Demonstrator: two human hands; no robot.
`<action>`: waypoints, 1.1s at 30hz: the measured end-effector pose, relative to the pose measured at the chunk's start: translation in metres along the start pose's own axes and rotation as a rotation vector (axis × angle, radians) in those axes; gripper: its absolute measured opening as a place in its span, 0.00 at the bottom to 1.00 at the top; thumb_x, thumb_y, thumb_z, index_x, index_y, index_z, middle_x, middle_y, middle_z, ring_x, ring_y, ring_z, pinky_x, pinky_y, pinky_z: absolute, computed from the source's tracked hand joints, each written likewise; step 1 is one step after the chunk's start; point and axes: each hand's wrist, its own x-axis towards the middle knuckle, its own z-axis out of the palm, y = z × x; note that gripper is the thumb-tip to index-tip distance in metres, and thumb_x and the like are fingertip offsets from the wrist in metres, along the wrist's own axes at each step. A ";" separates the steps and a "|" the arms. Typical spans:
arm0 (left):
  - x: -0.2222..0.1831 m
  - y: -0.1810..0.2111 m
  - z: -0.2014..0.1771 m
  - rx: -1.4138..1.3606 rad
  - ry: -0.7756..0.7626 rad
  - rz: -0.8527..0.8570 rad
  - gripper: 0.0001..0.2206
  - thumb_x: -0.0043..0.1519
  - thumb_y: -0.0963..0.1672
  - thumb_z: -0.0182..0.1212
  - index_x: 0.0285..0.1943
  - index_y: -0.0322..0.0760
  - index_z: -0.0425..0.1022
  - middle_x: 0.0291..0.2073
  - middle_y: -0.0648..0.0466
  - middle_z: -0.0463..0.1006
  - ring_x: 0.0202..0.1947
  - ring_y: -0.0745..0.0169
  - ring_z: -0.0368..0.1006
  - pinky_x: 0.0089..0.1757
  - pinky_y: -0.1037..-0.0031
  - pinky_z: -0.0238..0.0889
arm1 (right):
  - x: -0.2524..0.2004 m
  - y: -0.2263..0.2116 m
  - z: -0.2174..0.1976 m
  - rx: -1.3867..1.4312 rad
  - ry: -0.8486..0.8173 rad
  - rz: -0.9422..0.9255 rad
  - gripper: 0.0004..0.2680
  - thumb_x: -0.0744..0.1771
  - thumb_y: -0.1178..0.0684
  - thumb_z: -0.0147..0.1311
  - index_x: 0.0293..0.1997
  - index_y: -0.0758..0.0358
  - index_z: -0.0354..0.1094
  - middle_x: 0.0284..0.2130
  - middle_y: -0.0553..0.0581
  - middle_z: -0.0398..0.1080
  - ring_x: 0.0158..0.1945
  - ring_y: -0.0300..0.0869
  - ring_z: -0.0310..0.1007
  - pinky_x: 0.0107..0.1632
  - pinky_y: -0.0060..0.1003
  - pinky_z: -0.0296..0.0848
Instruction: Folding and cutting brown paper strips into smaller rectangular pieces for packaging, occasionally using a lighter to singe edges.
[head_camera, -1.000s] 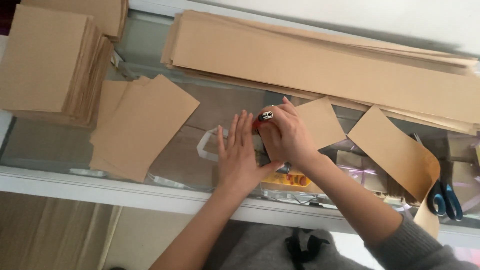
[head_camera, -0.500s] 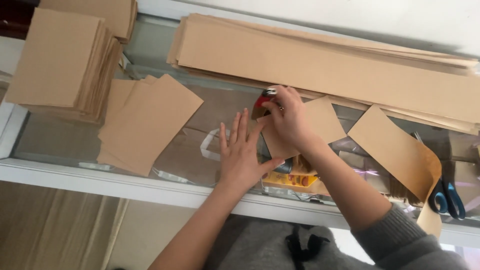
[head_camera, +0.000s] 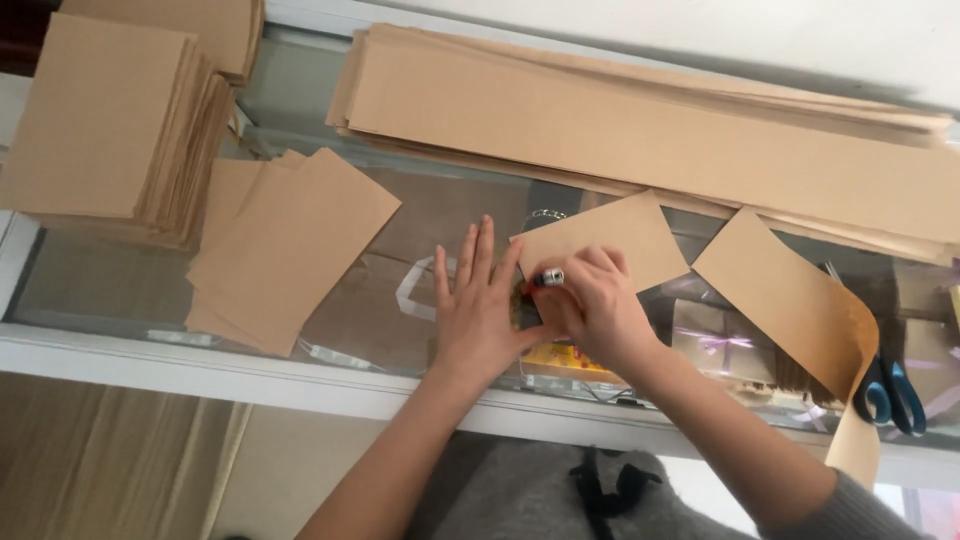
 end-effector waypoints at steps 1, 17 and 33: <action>0.000 0.001 0.001 -0.013 0.014 0.010 0.56 0.42 0.66 0.75 0.77 0.37 0.61 0.81 0.34 0.45 0.81 0.37 0.37 0.70 0.35 0.18 | -0.007 -0.004 -0.004 -0.044 -0.008 -0.014 0.08 0.66 0.55 0.62 0.49 0.51 0.73 0.42 0.45 0.79 0.43 0.45 0.74 0.56 0.44 0.64; -0.001 0.004 0.017 0.072 0.082 0.293 0.51 0.49 0.65 0.74 0.76 0.41 0.60 0.81 0.37 0.42 0.79 0.29 0.43 0.67 0.26 0.33 | -0.110 0.014 -0.192 0.160 0.480 0.614 0.11 0.69 0.70 0.41 0.56 0.66 0.58 0.47 0.67 0.78 0.41 0.41 0.77 0.46 0.29 0.74; 0.024 0.047 -0.010 0.442 -0.351 0.278 0.24 0.67 0.52 0.59 0.67 0.34 0.72 0.70 0.44 0.70 0.70 0.55 0.67 0.46 0.66 0.80 | -0.171 0.151 -0.261 -0.329 0.329 1.336 0.13 0.69 0.52 0.62 0.58 0.61 0.68 0.47 0.60 0.78 0.48 0.49 0.77 0.49 0.50 0.74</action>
